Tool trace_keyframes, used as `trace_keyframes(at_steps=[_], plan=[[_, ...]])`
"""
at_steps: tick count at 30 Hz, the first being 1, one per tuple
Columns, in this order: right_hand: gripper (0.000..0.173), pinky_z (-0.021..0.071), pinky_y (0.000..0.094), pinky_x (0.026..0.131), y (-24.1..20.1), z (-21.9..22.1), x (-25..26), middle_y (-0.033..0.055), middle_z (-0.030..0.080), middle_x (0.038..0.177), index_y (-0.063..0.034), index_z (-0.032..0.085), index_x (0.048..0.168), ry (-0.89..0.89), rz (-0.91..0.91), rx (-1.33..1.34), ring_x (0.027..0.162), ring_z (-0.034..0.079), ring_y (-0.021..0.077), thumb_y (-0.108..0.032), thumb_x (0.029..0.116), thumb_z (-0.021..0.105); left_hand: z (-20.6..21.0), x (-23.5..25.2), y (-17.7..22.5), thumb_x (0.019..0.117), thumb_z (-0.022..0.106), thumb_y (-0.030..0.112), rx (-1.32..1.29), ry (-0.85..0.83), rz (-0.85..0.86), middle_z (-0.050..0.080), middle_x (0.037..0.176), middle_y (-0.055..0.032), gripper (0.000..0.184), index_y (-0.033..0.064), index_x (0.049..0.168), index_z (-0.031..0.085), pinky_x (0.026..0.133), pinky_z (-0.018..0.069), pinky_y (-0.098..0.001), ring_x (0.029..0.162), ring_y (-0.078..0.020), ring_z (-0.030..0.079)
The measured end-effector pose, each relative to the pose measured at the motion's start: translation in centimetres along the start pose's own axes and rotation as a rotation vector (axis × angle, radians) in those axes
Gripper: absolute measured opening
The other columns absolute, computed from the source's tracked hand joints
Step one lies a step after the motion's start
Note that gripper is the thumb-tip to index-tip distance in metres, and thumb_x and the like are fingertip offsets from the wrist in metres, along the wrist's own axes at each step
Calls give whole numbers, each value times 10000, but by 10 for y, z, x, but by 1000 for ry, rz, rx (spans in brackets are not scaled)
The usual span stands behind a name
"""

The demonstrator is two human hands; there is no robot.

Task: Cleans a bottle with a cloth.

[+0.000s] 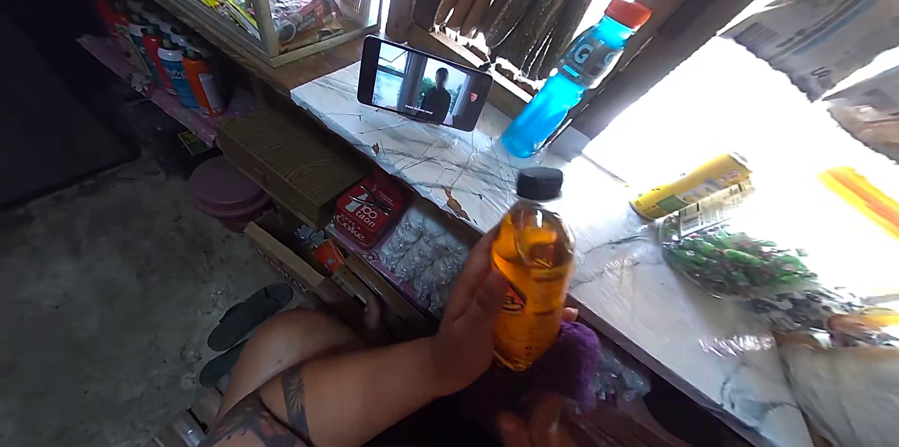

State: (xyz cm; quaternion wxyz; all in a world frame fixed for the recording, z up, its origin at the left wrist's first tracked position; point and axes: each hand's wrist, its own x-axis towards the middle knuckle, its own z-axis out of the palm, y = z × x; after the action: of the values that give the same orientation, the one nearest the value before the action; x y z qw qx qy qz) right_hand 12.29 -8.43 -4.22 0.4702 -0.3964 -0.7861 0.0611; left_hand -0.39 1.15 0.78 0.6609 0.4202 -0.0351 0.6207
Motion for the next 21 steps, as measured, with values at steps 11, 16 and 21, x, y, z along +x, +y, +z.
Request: trace_keyframes(at_steps=[11,16,21], plan=[[530,321,227,1179,7,12,-2,-10,516,1448,-215,398,1504,-90,-5,88,1386,417,-27,-513,1066,420,-4,10,2,868,663,644,-335,271,-193,683,1087,-117,761,98,1346,435,832,613,-412,966,-241,717],[600,349,209,1165,-2,5,6,-114,444,1538,-378,178,1618,9,21,33,1383,415,-53,-524,1073,383,0,2,-7,934,659,546,-85,200,-93,615,1174,-118,938,-26,1473,146,884,604,-361,1011,-185,689],[536,278,178,1177,-16,-18,15,-199,447,1512,-367,265,1591,28,106,-89,1388,363,-102,-523,1083,338,10,-5,-16,990,654,319,59,-15,91,598,1335,51,718,37,1509,247,1043,515,-267,1187,-11,607]])
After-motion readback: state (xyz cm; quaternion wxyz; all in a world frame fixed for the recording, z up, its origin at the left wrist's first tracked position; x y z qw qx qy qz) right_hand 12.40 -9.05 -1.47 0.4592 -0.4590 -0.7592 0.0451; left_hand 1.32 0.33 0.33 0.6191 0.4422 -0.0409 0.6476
